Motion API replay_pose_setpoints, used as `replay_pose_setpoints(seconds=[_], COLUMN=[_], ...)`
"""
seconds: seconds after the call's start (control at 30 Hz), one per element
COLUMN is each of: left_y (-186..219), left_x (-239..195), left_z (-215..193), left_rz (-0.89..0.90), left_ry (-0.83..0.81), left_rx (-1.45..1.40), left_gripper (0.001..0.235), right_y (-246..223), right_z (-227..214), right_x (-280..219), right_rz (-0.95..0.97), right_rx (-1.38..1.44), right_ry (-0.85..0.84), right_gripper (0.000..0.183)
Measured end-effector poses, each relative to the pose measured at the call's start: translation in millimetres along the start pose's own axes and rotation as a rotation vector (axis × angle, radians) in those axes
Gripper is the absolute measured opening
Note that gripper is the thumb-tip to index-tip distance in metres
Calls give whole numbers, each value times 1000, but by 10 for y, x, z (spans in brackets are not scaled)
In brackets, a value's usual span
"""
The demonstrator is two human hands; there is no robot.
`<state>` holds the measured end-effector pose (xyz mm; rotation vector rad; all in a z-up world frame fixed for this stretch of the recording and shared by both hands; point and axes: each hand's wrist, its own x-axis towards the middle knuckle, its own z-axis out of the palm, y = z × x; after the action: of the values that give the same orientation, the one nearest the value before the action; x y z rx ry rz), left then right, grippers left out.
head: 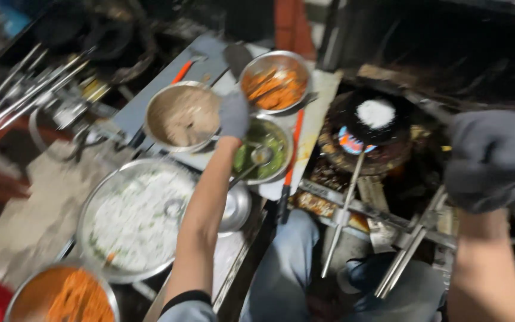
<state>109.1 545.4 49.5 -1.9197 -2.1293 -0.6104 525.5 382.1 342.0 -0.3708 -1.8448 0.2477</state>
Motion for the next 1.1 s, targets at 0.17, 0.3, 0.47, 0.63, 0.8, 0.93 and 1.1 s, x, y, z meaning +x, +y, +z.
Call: replay_pose_setpoints(seconds=[0.17,0.3,0.47,0.63,0.8,0.93,1.1], left_y=[-343,-262,-10,198,410,521,400], left_x=[362,440,381,314,408,670,883], left_z=[616,222,-355,-449,-135,176,279], left_rz=[-127,-13,64,47,26,-44,-62], left_ry=[-157,-206,-116,-83,-122,-277,-203], left_rx=[10,-10,17,20,39,117,114], left_gripper=[24,18,17,16,18,17,20], right_y=[-56,-57,-63,-96,-88,-67,-40], right_z=[-59,-4,51,99,60,40,68], right_x=[-89,-137,-117,-133,-183,-178,-116], right_rz=[-1,62,54,101,112,28,-104], right_rx=[-71,-17,-4,48,121,-13,9], right_ry=[14,27,65,113,107,80,88], right_gripper=[60,66,69,67,55,50,57])
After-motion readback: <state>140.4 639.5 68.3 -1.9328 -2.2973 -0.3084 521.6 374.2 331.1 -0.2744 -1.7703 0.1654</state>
